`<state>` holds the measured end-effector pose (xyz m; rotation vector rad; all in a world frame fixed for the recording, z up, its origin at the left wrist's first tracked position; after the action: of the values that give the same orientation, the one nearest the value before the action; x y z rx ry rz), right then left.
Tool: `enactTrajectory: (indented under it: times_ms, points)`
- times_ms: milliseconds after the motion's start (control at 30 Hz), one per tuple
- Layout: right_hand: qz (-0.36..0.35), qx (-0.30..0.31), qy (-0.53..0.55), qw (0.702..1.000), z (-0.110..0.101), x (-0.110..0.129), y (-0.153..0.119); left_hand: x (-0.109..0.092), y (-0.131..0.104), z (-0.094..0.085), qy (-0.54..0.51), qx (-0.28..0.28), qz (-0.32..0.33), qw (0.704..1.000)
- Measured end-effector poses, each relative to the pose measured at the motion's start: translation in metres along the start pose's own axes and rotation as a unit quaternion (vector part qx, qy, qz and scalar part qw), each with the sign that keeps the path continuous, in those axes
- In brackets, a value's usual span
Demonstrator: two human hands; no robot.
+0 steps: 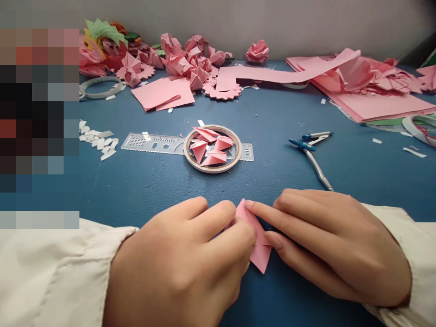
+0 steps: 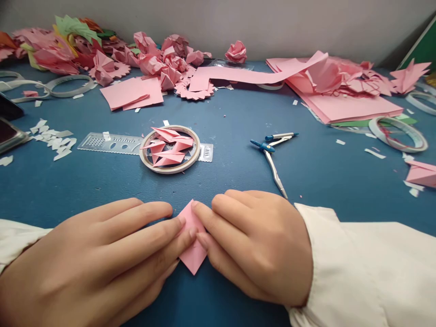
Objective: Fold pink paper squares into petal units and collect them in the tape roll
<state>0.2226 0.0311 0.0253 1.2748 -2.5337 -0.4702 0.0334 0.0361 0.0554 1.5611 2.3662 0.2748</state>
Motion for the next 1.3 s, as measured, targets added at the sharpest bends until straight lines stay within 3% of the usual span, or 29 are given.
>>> enactTrajectory:
  times_ms: [533,667,833,1033,1300]
  points:
    - [-0.008,0.026,0.017,0.999,-0.005,0.004,-0.004,0.003,-0.001,0.003,-0.013,0.007,-0.024,1.000]
    - [0.018,-0.006,0.000,1.000,-0.004,0.009,-0.009,0.002,-0.001,0.003,-0.004,0.002,-0.021,1.000]
    - [0.059,-0.088,0.001,0.994,-0.002,0.017,-0.029,0.003,0.000,0.000,-0.016,0.014,-0.032,0.999]
    - [0.046,0.024,-0.011,0.999,0.003,0.015,-0.036,0.001,-0.004,0.005,-0.013,0.003,-0.043,0.999]
    - [0.048,0.038,-0.013,0.998,-0.004,0.007,-0.037,-0.002,0.005,-0.003,0.038,-0.020,-0.019,0.999]
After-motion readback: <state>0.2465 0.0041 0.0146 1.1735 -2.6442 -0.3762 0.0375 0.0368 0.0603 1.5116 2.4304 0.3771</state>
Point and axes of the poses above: each hand's wrist, its own y-axis towards the middle knuckle, its own z-axis out of the palm, x = y × z, the point moved 5 cm from there along y, towards the middle knuckle, and after that the axes turned 8 degrees about x, right-handed, at the moved point
